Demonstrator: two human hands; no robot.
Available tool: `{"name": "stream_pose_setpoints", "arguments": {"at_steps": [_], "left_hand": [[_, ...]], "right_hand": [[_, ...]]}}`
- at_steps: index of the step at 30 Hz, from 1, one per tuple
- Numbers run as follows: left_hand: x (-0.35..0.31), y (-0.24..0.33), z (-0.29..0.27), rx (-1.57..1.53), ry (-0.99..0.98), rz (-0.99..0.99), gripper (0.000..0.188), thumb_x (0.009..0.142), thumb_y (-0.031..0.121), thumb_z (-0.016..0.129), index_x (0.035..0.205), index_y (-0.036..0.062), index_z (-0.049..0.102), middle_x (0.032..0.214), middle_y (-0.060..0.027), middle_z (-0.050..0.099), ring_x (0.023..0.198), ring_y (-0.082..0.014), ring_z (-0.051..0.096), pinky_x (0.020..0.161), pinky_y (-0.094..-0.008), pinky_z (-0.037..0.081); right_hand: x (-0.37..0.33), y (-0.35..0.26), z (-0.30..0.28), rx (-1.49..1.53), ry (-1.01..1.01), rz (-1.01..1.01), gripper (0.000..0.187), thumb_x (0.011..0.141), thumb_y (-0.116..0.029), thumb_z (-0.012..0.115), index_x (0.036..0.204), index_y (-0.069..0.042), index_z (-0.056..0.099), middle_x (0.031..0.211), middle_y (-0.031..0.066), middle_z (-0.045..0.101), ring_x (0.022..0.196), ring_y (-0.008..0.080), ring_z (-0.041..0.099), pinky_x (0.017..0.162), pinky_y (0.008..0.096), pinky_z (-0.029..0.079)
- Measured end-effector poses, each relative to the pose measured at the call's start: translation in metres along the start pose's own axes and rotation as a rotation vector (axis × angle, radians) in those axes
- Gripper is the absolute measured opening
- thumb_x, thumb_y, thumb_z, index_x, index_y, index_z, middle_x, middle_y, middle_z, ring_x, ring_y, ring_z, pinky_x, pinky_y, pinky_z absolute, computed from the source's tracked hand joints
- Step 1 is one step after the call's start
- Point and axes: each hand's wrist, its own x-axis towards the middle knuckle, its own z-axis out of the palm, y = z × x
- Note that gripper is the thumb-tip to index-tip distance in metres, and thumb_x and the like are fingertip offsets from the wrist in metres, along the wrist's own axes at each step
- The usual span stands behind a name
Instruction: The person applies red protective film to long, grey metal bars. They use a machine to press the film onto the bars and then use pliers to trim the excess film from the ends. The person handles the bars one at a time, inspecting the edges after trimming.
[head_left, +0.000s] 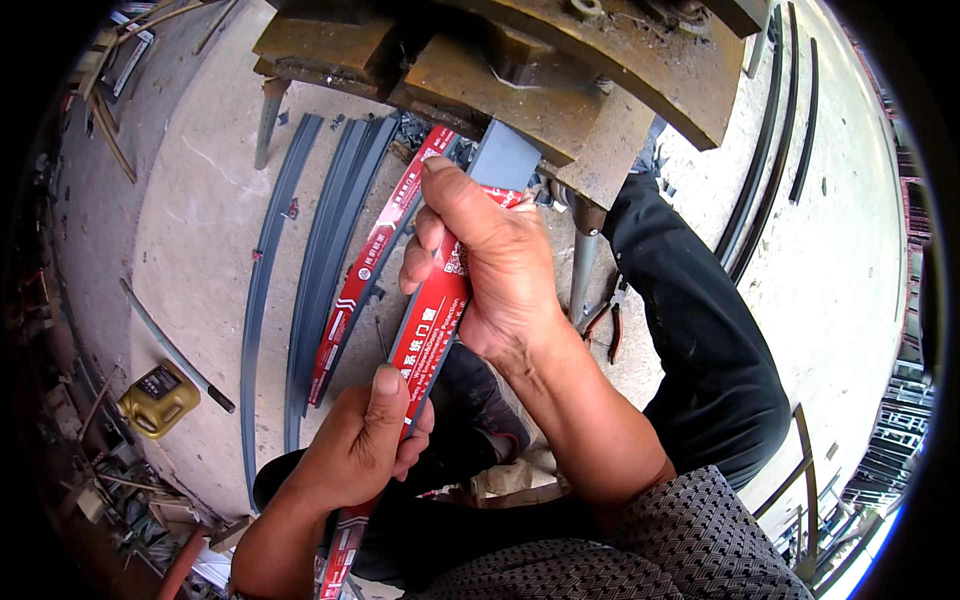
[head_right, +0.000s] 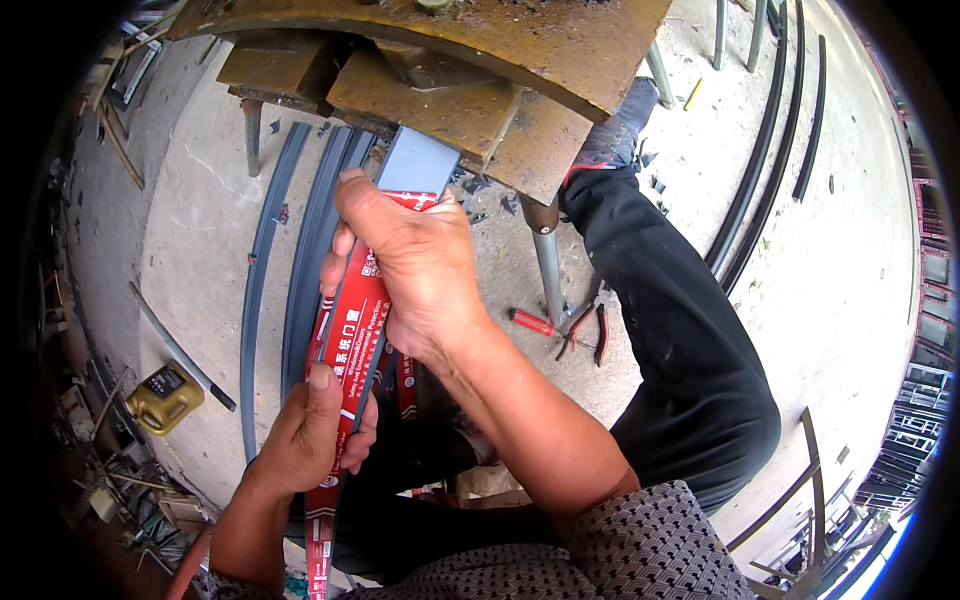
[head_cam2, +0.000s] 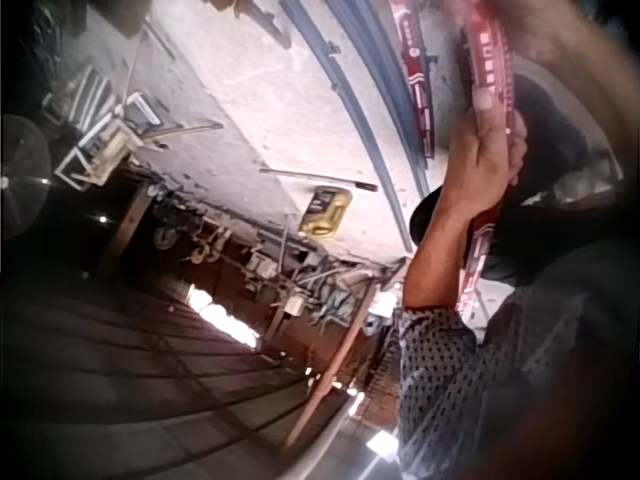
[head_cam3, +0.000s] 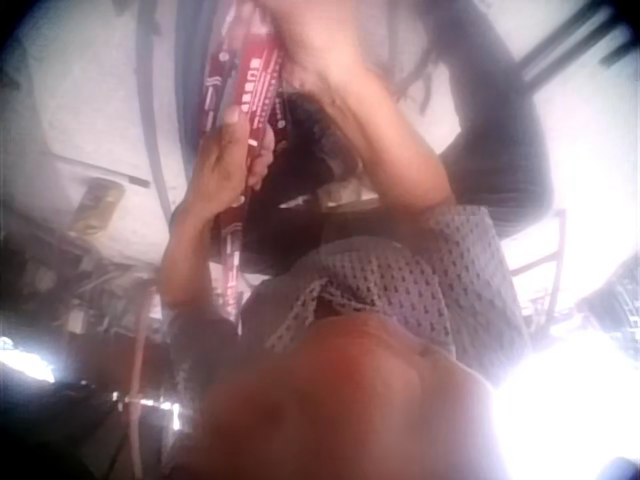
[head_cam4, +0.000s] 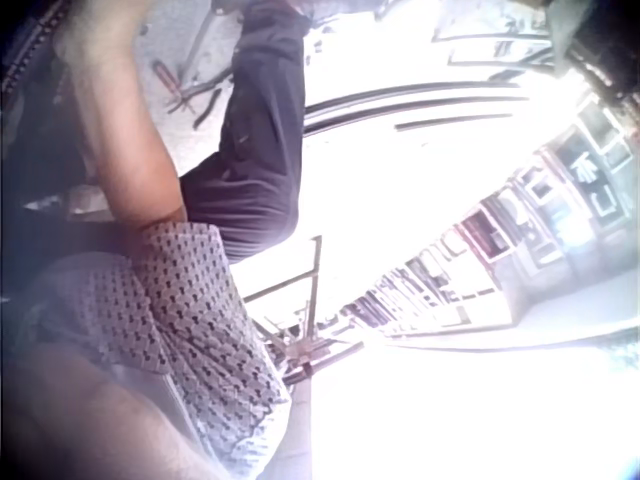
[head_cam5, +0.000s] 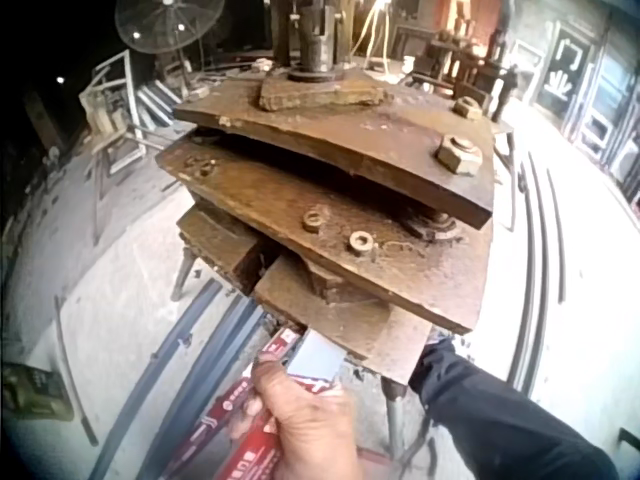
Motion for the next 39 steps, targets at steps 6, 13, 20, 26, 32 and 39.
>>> {"name": "stream_pose_setpoints", "arguments": {"at_steps": [6, 13, 20, 26, 32, 39], "left_hand": [[-0.002, 0.002, 0.003, -0.027, 0.027, -0.037, 0.078, 0.108, 0.07, 0.022, 0.086, 0.0036, 0.057, 0.061, -0.0001, 0.051, 0.055, -0.0094, 0.051, 0.053, -0.0265, 0.044], [-0.003, 0.003, 0.002, -0.018, 0.037, -0.041, 0.076, 0.109, 0.068, 0.024, 0.084, 0.0041, 0.057, 0.061, -0.0001, 0.051, 0.055, -0.0093, 0.051, 0.053, -0.0265, 0.044], [-0.003, 0.0, 0.001, 0.011, 0.043, -0.047, 0.075, 0.109, 0.067, 0.025, 0.084, 0.0042, 0.058, 0.061, -0.0004, 0.052, 0.055, -0.0098, 0.052, 0.052, -0.0271, 0.044], [-0.005, 0.006, 0.007, 0.076, 0.127, -0.07, 0.076, 0.108, 0.07, 0.026, 0.088, 0.0038, 0.059, 0.062, -0.0004, 0.053, 0.055, -0.0098, 0.053, 0.053, -0.027, 0.044], [-0.001, 0.002, 0.0, 0.017, 0.023, -0.052, 0.077, 0.107, 0.072, 0.024, 0.087, 0.0044, 0.057, 0.061, -0.0006, 0.052, 0.055, -0.0097, 0.054, 0.052, -0.0267, 0.046], [0.001, 0.001, 0.0, -0.046, 0.007, -0.068, 0.078, 0.107, 0.072, 0.024, 0.083, 0.0045, 0.057, 0.06, -0.001, 0.052, 0.053, -0.011, 0.053, 0.052, -0.0275, 0.045]], "right_hand": [[0.002, 0.0, -0.003, 0.054, -0.058, 0.043, 0.025, 0.103, -0.03, 0.071, 0.105, -0.006, 0.067, 0.071, 0.0031, 0.063, 0.056, 0.0181, 0.064, 0.054, 0.036, 0.057], [0.007, 0.002, -0.01, 0.265, -0.195, 0.11, 0.031, 0.104, -0.035, 0.069, 0.094, -0.006, 0.064, 0.067, 0.0045, 0.061, 0.052, 0.0189, 0.06, 0.052, 0.0365, 0.051], [0.004, -0.002, -0.003, 0.107, -0.095, 0.082, 0.032, 0.107, -0.036, 0.063, 0.094, -0.007, 0.063, 0.064, 0.0034, 0.058, 0.05, 0.0186, 0.058, 0.049, 0.0369, 0.048], [0.008, 0.001, -0.011, 0.199, -0.204, 0.102, 0.034, 0.108, -0.037, 0.061, 0.092, -0.008, 0.061, 0.066, 0.0038, 0.059, 0.052, 0.0177, 0.058, 0.052, 0.0364, 0.049], [0.016, 0.005, -0.021, 0.369, -0.396, 0.141, 0.037, 0.11, -0.039, 0.056, 0.092, -0.008, 0.061, 0.067, 0.0019, 0.056, 0.056, 0.0148, 0.055, 0.055, 0.0337, 0.047], [0.006, -0.01, 0.0, 0.11, -0.129, 0.134, 0.04, 0.109, -0.045, 0.057, 0.091, -0.01, 0.061, 0.061, -0.0006, 0.046, 0.049, 0.0135, 0.046, 0.049, 0.0326, 0.041]]}}
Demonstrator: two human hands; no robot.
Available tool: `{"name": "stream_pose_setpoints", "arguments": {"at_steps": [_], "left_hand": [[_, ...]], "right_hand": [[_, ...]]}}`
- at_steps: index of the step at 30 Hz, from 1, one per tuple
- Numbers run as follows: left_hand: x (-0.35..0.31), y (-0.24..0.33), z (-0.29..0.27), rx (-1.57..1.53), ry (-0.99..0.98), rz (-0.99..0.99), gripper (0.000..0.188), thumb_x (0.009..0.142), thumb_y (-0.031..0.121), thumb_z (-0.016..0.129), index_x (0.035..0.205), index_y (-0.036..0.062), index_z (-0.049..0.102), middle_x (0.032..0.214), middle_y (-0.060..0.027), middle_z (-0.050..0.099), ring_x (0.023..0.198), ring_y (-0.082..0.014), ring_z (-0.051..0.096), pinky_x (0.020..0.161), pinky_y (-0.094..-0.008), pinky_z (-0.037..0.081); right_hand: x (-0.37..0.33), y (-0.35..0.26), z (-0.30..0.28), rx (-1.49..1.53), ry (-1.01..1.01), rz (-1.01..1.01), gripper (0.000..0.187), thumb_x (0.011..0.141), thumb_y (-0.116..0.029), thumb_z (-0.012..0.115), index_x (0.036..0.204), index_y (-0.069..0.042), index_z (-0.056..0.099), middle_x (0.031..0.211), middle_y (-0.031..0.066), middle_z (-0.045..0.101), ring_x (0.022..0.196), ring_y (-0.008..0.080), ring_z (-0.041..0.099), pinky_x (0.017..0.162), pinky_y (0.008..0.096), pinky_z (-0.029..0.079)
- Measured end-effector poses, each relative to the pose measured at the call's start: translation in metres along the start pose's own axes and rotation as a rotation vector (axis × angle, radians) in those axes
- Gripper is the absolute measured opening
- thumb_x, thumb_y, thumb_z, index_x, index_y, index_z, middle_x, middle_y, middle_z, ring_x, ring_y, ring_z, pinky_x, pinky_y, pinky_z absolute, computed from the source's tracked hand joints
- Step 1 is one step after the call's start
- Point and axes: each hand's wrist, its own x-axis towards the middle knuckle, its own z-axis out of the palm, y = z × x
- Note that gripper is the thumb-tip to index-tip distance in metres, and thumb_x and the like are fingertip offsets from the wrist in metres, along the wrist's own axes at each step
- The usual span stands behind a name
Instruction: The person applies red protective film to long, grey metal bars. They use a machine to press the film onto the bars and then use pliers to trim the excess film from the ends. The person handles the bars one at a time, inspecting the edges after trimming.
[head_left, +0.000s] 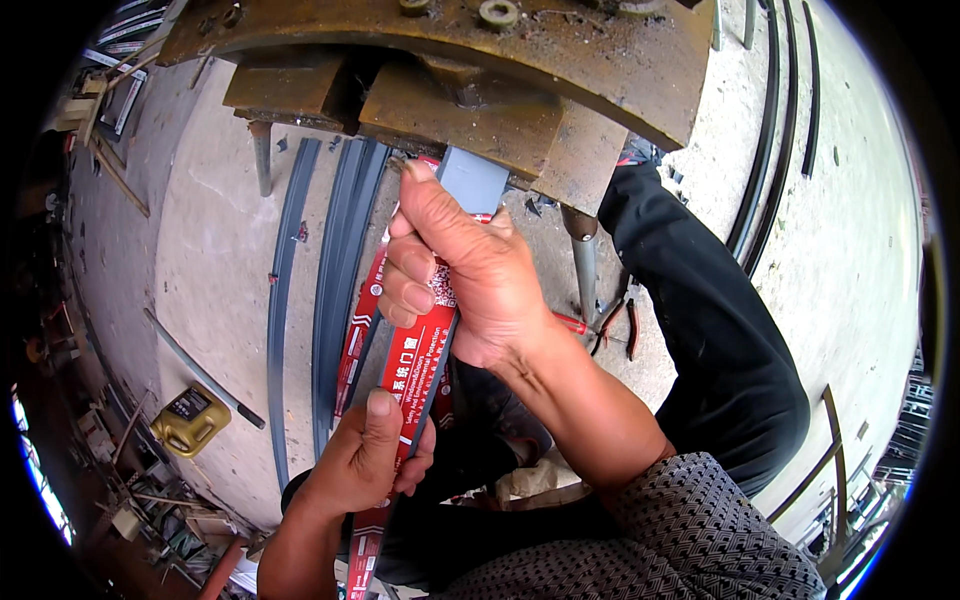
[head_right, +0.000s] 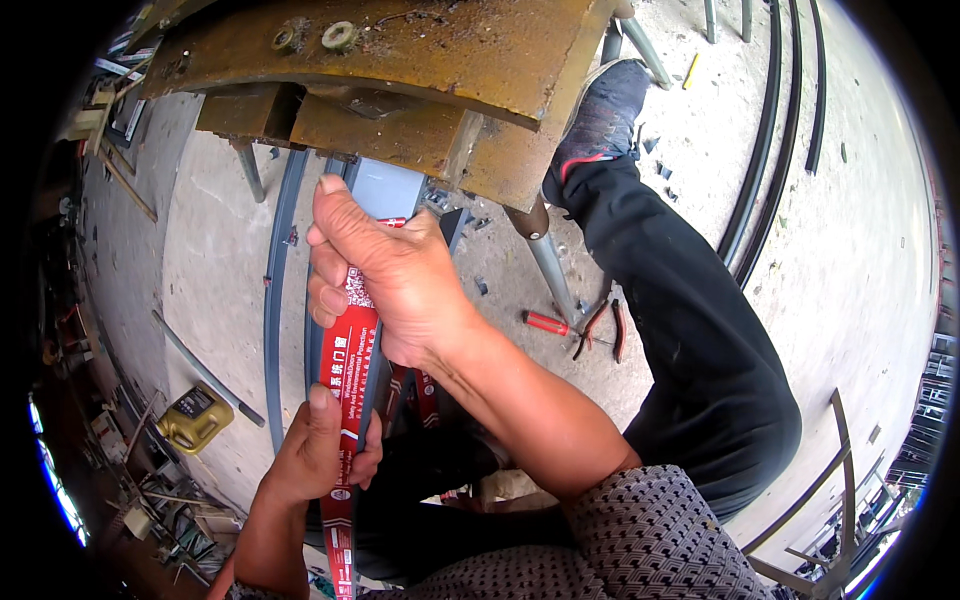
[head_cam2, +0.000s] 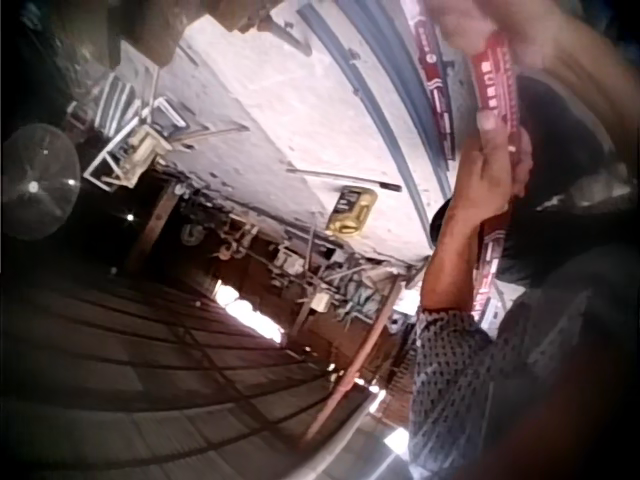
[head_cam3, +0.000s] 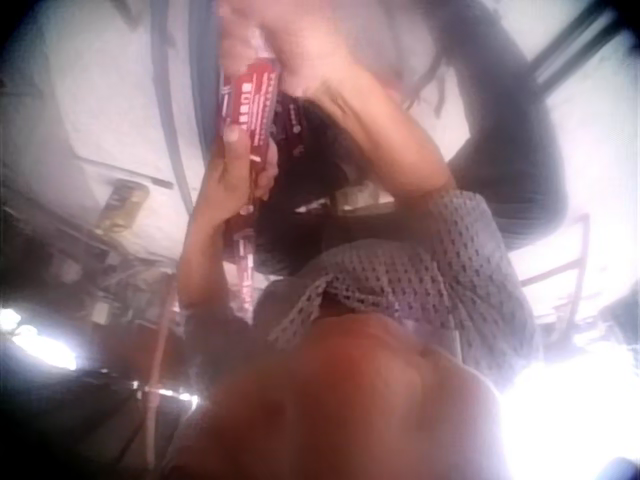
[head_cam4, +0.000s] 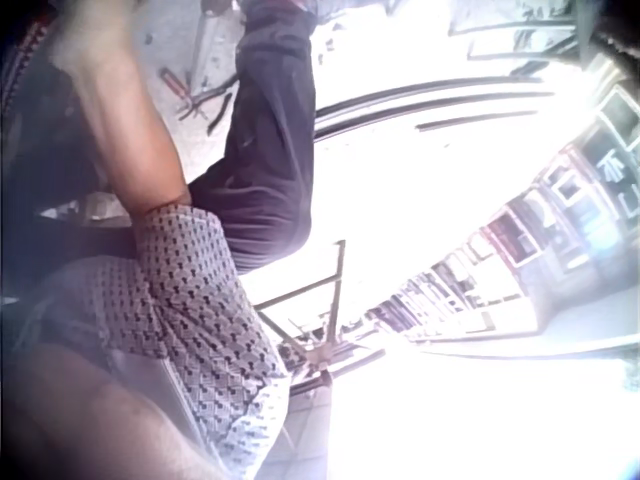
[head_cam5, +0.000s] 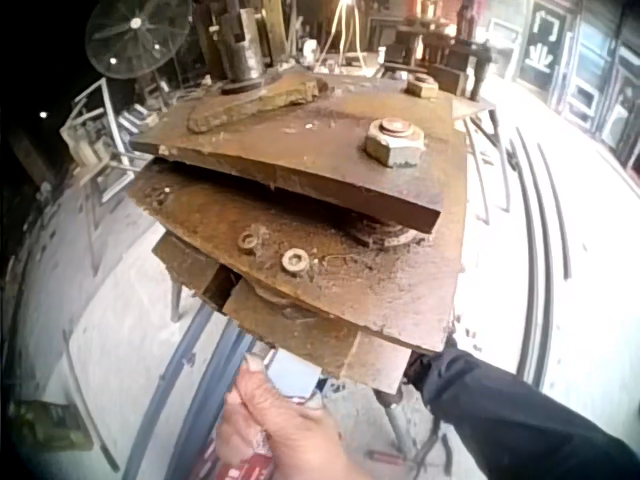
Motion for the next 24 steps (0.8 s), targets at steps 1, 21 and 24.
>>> {"name": "stream_pose_setpoints", "arguments": {"at_steps": [1, 21, 24], "left_hand": [[0.0, -0.001, 0.0, -0.017, 0.004, -0.012, 0.078, 0.107, 0.071, 0.024, 0.083, 0.0044, 0.057, 0.06, -0.0012, 0.052, 0.053, -0.0112, 0.054, 0.052, -0.0277, 0.045], [-0.003, 0.002, 0.007, 0.046, 0.095, -0.011, 0.076, 0.108, 0.069, 0.029, 0.089, 0.0017, 0.06, 0.061, -0.0029, 0.054, 0.054, -0.0124, 0.054, 0.052, -0.0289, 0.045], [-0.001, -0.003, 0.0, -0.016, 0.035, -0.022, 0.076, 0.108, 0.068, 0.029, 0.091, 0.0013, 0.06, 0.061, -0.003, 0.053, 0.054, -0.0128, 0.054, 0.052, -0.0291, 0.045]], "right_hand": [[0.0, 0.0, 0.0, 0.024, 0.006, 0.001, 0.04, 0.108, -0.043, 0.061, 0.09, -0.008, 0.062, 0.061, 0.0006, 0.048, 0.048, 0.0143, 0.047, 0.048, 0.0329, 0.042], [0.001, -0.006, -0.002, 0.087, -0.02, 0.035, 0.032, 0.104, -0.031, 0.069, 0.086, -0.006, 0.062, 0.058, 0.0017, 0.049, 0.045, 0.0155, 0.048, 0.046, 0.0352, 0.043], [-0.001, -0.007, 0.01, 0.039, 0.128, 0.065, 0.032, 0.105, -0.031, 0.069, 0.087, -0.006, 0.062, 0.058, 0.0012, 0.048, 0.045, 0.015, 0.047, 0.047, 0.0344, 0.042]]}}
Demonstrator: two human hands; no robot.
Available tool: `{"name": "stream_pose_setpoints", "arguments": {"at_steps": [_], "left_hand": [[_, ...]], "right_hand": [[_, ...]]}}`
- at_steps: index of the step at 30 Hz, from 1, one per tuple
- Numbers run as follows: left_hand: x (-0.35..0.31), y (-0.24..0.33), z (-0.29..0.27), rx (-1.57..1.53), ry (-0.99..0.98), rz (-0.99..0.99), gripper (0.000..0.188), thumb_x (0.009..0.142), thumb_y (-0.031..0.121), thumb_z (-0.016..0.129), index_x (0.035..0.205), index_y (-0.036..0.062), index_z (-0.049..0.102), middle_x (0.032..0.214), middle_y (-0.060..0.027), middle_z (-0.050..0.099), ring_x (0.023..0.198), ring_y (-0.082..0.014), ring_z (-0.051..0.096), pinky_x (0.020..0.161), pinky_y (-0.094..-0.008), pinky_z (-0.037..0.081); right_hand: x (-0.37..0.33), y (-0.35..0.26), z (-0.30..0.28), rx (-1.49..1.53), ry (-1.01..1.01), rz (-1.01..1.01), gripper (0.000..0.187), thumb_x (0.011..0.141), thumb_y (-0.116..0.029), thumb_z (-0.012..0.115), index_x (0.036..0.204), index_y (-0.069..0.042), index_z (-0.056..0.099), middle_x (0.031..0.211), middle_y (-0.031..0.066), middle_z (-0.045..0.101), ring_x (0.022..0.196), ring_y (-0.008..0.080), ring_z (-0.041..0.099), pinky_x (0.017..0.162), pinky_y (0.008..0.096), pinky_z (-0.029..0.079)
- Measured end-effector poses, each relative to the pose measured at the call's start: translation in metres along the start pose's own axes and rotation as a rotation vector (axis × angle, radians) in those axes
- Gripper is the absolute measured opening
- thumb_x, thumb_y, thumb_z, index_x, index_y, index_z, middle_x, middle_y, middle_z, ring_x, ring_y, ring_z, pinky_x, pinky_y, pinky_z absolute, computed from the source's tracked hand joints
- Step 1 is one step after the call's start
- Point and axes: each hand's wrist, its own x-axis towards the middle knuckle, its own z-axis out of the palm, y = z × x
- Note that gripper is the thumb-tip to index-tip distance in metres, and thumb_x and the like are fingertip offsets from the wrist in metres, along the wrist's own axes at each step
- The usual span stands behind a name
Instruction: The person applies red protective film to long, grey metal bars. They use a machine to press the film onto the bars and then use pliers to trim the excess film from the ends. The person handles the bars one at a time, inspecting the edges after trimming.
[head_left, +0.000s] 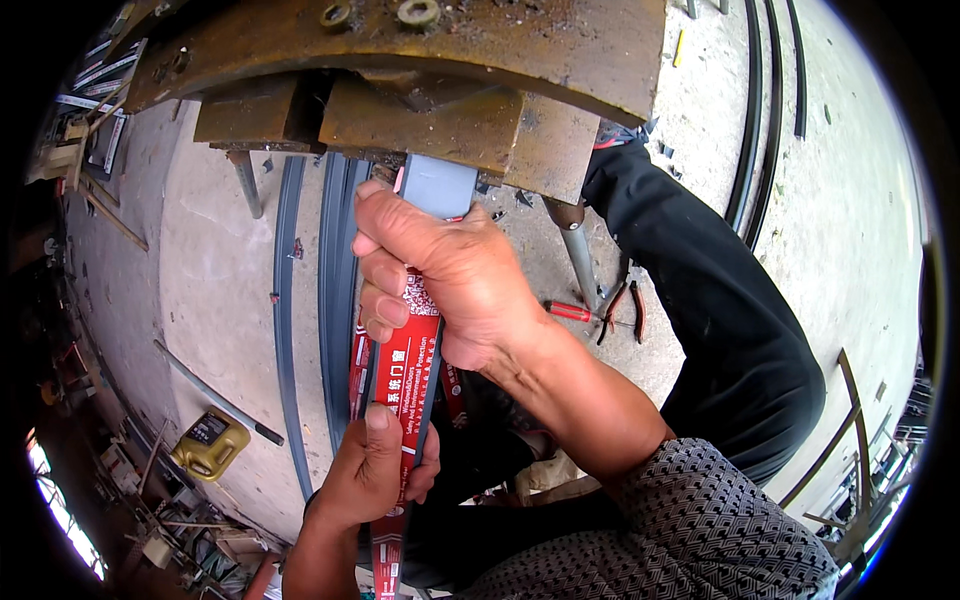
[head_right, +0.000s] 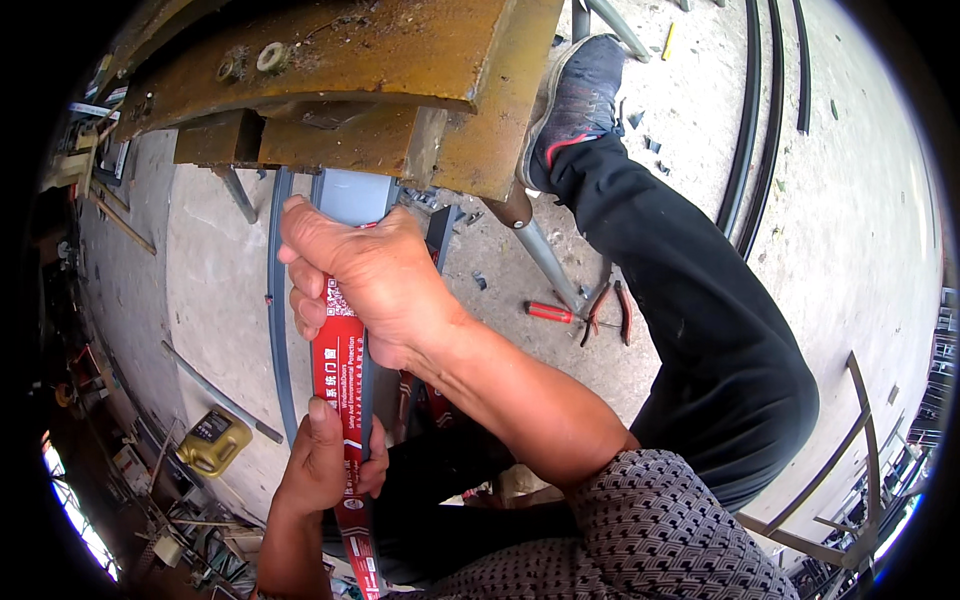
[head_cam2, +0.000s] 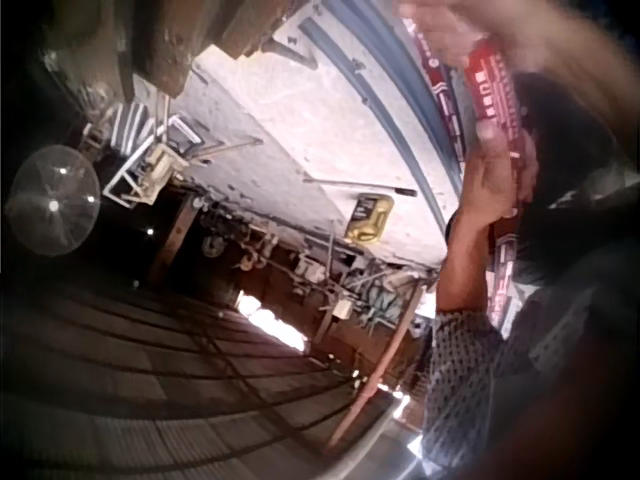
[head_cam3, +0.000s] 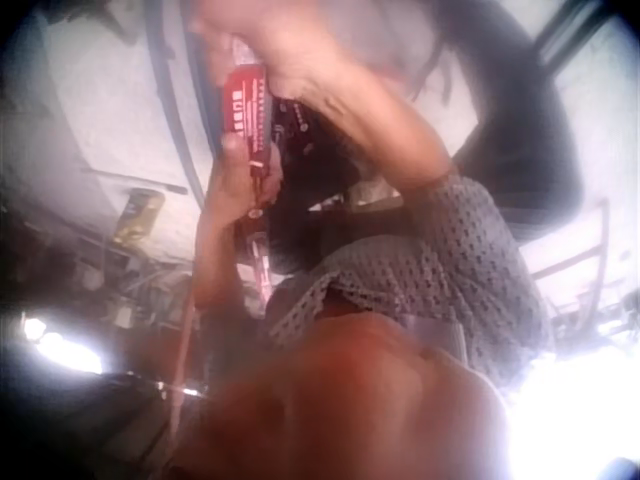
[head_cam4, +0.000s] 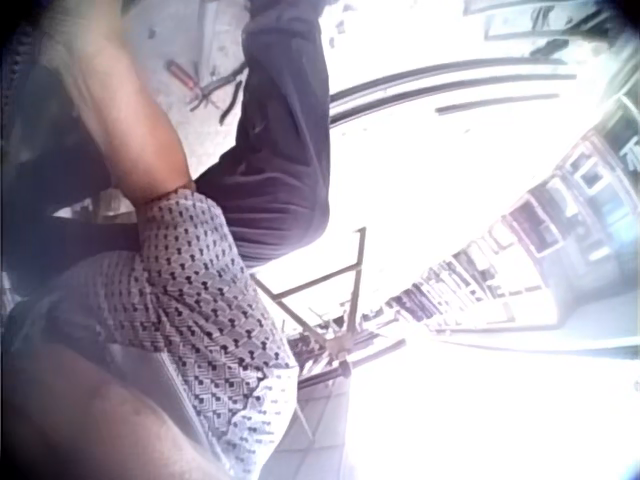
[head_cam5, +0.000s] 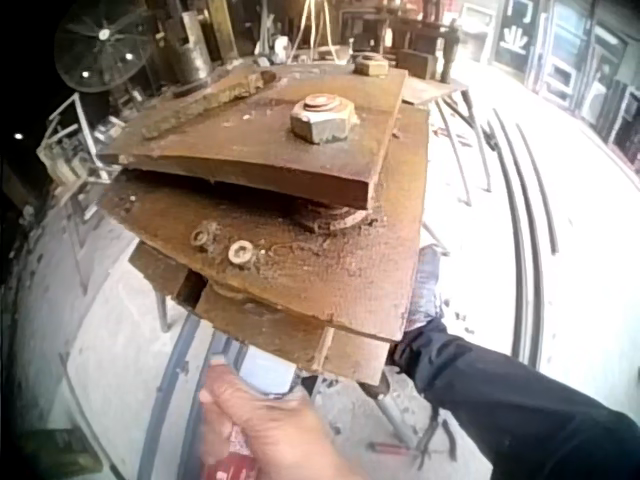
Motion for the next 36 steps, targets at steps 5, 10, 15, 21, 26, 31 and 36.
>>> {"name": "stream_pose_setpoints", "arguments": {"at_steps": [5, 10, 15, 21, 26, 31, 36], "left_hand": [[-0.005, 0.002, 0.01, 0.143, 0.118, 0.027, 0.075, 0.109, 0.067, 0.03, 0.091, 0.0012, 0.06, 0.061, -0.0035, 0.054, 0.054, -0.0129, 0.054, 0.052, -0.0292, 0.045], [-0.002, 0.001, 0.006, 0.045, 0.058, 0.007, 0.073, 0.109, 0.066, 0.031, 0.09, 0.0016, 0.06, 0.061, -0.0034, 0.053, 0.054, -0.0125, 0.054, 0.051, -0.0294, 0.044], [-0.004, 0.001, 0.011, 0.118, 0.094, 0.043, 0.074, 0.108, 0.068, 0.031, 0.089, 0.0019, 0.059, 0.061, -0.0033, 0.053, 0.054, -0.0126, 0.054, 0.051, -0.0294, 0.045], [-0.002, 0.0, 0.007, 0.044, 0.048, 0.023, 0.074, 0.109, 0.066, 0.031, 0.089, 0.0014, 0.06, 0.062, -0.0033, 0.055, 0.054, -0.0125, 0.055, 0.051, -0.0286, 0.045], [-0.001, 0.001, 0.007, 0.048, 0.068, -0.002, 0.075, 0.108, 0.067, 0.031, 0.091, 0.001, 0.062, 0.063, -0.0035, 0.056, 0.055, -0.012, 0.056, 0.052, -0.0286, 0.045], [-0.003, 0.002, 0.008, 0.124, 0.085, 0.016, 0.076, 0.108, 0.068, 0.031, 0.089, 0.0015, 0.061, 0.062, -0.0032, 0.055, 0.054, -0.0122, 0.055, 0.052, -0.0288, 0.045], [0.0, 0.004, 0.005, 0.071, 0.062, -0.007, 0.076, 0.108, 0.068, 0.03, 0.087, 0.0016, 0.061, 0.062, -0.0031, 0.055, 0.054, -0.0123, 0.055, 0.052, -0.0289, 0.045]], "right_hand": [[0.005, 0.001, -0.013, 0.05, -0.171, 0.004, 0.033, 0.104, -0.031, 0.07, 0.087, -0.004, 0.062, 0.058, 0.0018, 0.048, 0.045, 0.0152, 0.048, 0.047, 0.0348, 0.043], [0.001, -0.001, -0.006, 0.008, -0.065, -0.026, 0.034, 0.1, -0.03, 0.074, 0.087, -0.001, 0.063, 0.06, 0.0035, 0.052, 0.047, 0.0167, 0.053, 0.046, 0.0352, 0.047], [0.008, 0.0, -0.018, 0.125, -0.231, 0.027, 0.032, 0.099, -0.028, 0.074, 0.088, -0.001, 0.063, 0.06, 0.0037, 0.053, 0.047, 0.0167, 0.053, 0.046, 0.0357, 0.047], [0.003, -0.003, -0.009, 0.019, -0.123, 0.03, 0.032, 0.101, -0.028, 0.072, 0.084, -0.003, 0.061, 0.058, 0.0026, 0.048, 0.044, 0.0164, 0.046, 0.048, 0.0368, 0.045], [0.002, -0.002, -0.009, 0.026, -0.089, -0.016, 0.026, 0.096, -0.022, 0.073, 0.086, 0.0, 0.063, 0.06, 0.0038, 0.053, 0.047, 0.0173, 0.053, 0.047, 0.0364, 0.048], [0.002, -0.004, -0.012, 0.022, -0.13, -0.004, 0.026, 0.096, -0.021, 0.073, 0.086, 0.0, 0.062, 0.059, 0.0036, 0.052, 0.047, 0.0174, 0.053, 0.048, 0.0369, 0.048], [0.005, -0.002, -0.006, -0.002, -0.037, 0.012, 0.031, 0.098, -0.026, 0.074, 0.087, 0.0, 0.062, 0.06, 0.004, 0.052, 0.047, 0.0172, 0.051, 0.048, 0.0371, 0.047]]}}
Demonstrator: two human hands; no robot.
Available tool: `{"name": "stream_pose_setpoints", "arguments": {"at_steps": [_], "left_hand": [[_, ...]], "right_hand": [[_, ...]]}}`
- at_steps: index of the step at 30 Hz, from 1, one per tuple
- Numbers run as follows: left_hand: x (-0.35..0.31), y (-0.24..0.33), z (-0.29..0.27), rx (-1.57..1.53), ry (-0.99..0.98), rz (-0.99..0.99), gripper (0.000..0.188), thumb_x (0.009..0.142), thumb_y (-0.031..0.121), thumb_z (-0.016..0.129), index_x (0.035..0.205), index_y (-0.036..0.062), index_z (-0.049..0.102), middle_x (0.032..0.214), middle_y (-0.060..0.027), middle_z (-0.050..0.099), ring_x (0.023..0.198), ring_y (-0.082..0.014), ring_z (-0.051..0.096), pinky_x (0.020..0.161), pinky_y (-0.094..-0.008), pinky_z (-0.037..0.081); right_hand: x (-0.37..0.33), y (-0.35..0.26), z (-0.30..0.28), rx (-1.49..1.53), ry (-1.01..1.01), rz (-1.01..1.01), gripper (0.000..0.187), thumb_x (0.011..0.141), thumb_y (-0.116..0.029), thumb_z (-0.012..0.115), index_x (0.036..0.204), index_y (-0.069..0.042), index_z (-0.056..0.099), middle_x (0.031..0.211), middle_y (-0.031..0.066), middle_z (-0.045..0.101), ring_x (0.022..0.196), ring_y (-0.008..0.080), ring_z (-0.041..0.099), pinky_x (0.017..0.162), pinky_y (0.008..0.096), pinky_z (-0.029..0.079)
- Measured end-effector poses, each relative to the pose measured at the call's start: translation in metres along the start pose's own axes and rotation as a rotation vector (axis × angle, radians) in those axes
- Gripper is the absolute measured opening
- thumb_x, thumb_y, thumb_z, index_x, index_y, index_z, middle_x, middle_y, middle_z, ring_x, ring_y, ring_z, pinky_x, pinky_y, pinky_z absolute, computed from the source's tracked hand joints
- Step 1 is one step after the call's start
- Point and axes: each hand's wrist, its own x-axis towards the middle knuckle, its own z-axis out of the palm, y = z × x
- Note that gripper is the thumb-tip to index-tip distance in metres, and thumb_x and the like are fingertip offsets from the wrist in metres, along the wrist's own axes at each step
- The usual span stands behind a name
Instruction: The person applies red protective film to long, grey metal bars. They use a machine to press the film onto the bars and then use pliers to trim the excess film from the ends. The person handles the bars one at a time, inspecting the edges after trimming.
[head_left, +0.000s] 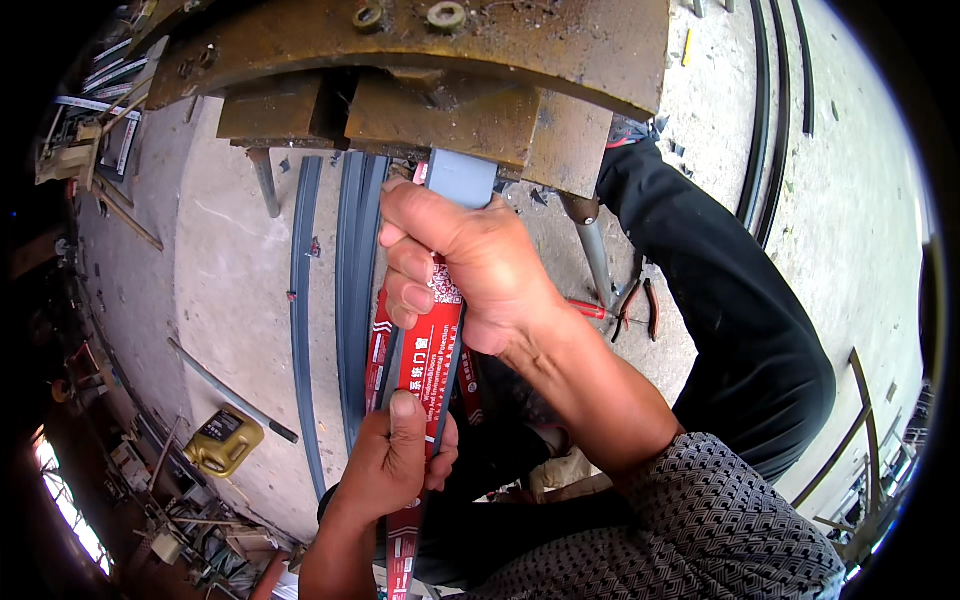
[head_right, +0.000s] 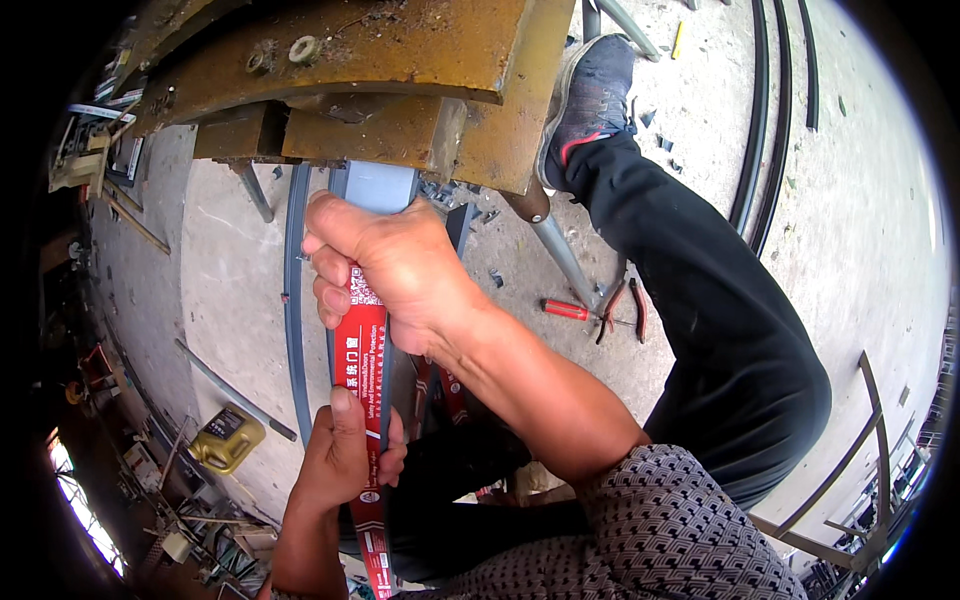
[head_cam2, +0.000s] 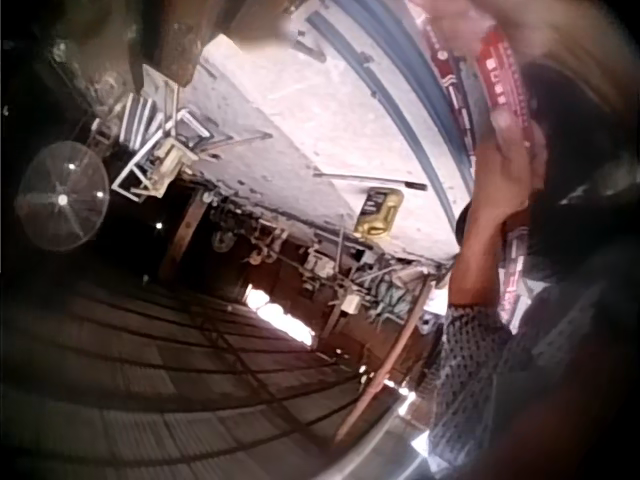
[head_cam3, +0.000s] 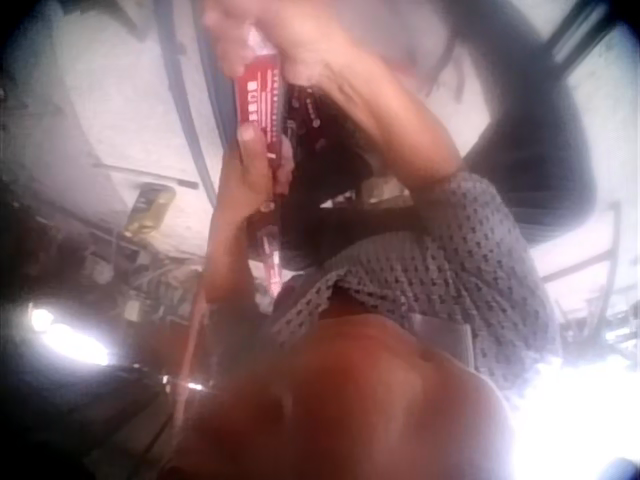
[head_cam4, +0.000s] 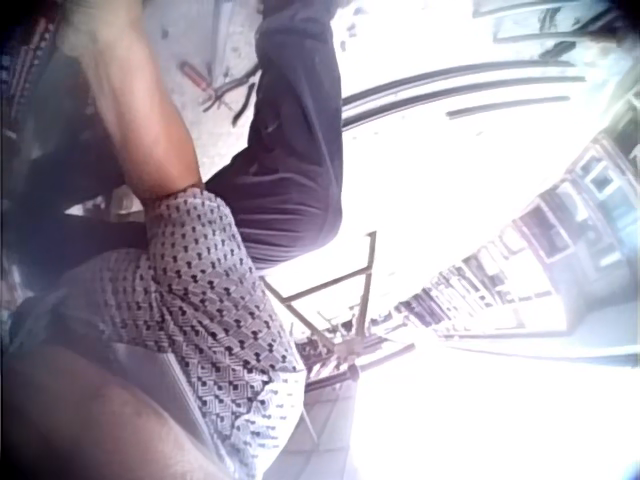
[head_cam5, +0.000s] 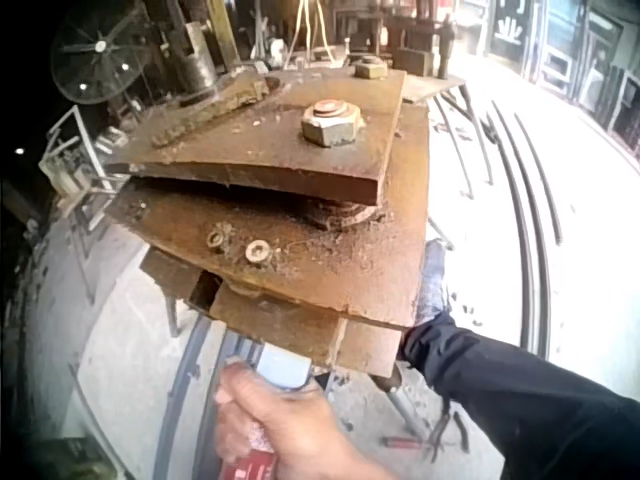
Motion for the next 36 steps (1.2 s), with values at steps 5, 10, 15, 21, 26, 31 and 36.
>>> {"name": "stream_pose_setpoints", "arguments": {"at_steps": [5, 10, 15, 21, 26, 31, 36], "left_hand": [[-0.003, 0.001, 0.005, 0.099, 0.069, 0.028, 0.076, 0.108, 0.069, 0.03, 0.089, 0.0017, 0.061, 0.062, -0.003, 0.056, 0.054, -0.0124, 0.056, 0.052, -0.0288, 0.046], [0.003, -0.003, -0.004, -0.014, -0.011, -0.008, 0.077, 0.108, 0.069, 0.03, 0.089, 0.0017, 0.062, 0.062, -0.0029, 0.056, 0.054, -0.0121, 0.056, 0.052, -0.0284, 0.046], [-0.005, 0.002, 0.009, 0.228, 0.139, 0.062, 0.083, 0.106, 0.072, 0.025, 0.088, 0.0, 0.061, 0.061, -0.0058, 0.056, 0.052, -0.0149, 0.056, 0.051, -0.0308, 0.049], [0.003, -0.003, -0.003, 0.06, -0.029, 0.042, 0.083, 0.107, 0.071, 0.024, 0.087, -0.001, 0.061, 0.061, -0.0058, 0.056, 0.051, -0.0149, 0.056, 0.051, -0.0312, 0.049], [0.002, -0.001, 0.0, 0.066, 0.017, 0.038, 0.078, 0.108, 0.069, 0.028, 0.085, 0.0025, 0.061, 0.062, -0.0025, 0.055, 0.053, -0.0116, 0.056, 0.051, -0.0278, 0.046], [0.002, -0.002, -0.001, 0.046, 0.038, 0.021, 0.078, 0.108, 0.069, 0.028, 0.087, 0.0018, 0.061, 0.062, -0.0031, 0.056, 0.053, -0.012, 0.056, 0.05, -0.0284, 0.046], [0.005, -0.003, -0.002, 0.004, 0.011, 0.044, 0.075, 0.109, 0.066, 0.03, 0.088, 0.0013, 0.062, 0.062, -0.0036, 0.057, 0.052, -0.0131, 0.056, 0.05, -0.0292, 0.046]], "right_hand": [[-0.001, 0.002, -0.004, 0.047, -0.089, -0.024, 0.033, 0.102, -0.028, 0.07, 0.083, -0.004, 0.058, 0.058, 0.0021, 0.046, 0.045, 0.0152, 0.045, 0.046, 0.0357, 0.042], [-0.006, -0.001, 0.013, -0.062, 0.097, -0.049, 0.032, 0.102, -0.027, 0.069, 0.082, -0.003, 0.058, 0.058, 0.0023, 0.046, 0.045, 0.0151, 0.046, 0.046, 0.0361, 0.042], [-0.001, 0.001, -0.006, 0.069, -0.108, -0.014, 0.028, 0.1, -0.023, 0.07, 0.083, -0.003, 0.059, 0.058, 0.0024, 0.048, 0.045, 0.016, 0.047, 0.047, 0.0363, 0.043], [-0.003, 0.001, 0.0, -0.005, -0.003, -0.042, 0.031, 0.098, -0.026, 0.075, 0.086, 0.0, 0.063, 0.06, 0.0039, 0.052, 0.046, 0.0181, 0.051, 0.048, 0.0377, 0.046], [-0.002, 0.004, -0.007, 0.004, -0.108, -0.061, 0.033, 0.104, -0.031, 0.069, 0.089, -0.003, 0.062, 0.064, 0.0038, 0.054, 0.05, 0.0177, 0.053, 0.053, 0.0367, 0.049], [-0.006, 0.026, -0.021, 0.064, -0.214, -0.123, 0.029, 0.106, -0.032, 0.066, 0.103, -0.003, 0.064, 0.079, 0.0067, 0.063, 0.068, 0.0213, 0.068, 0.067, 0.0374, 0.059], [-0.028, 0.061, -0.023, 0.061, -0.254, 0.01, 0.033, 0.106, -0.037, 0.065, 0.092, -0.007, 0.06, 0.073, 0.0055, 0.06, 0.063, 0.0181, 0.064, 0.058, 0.0348, 0.055]]}}
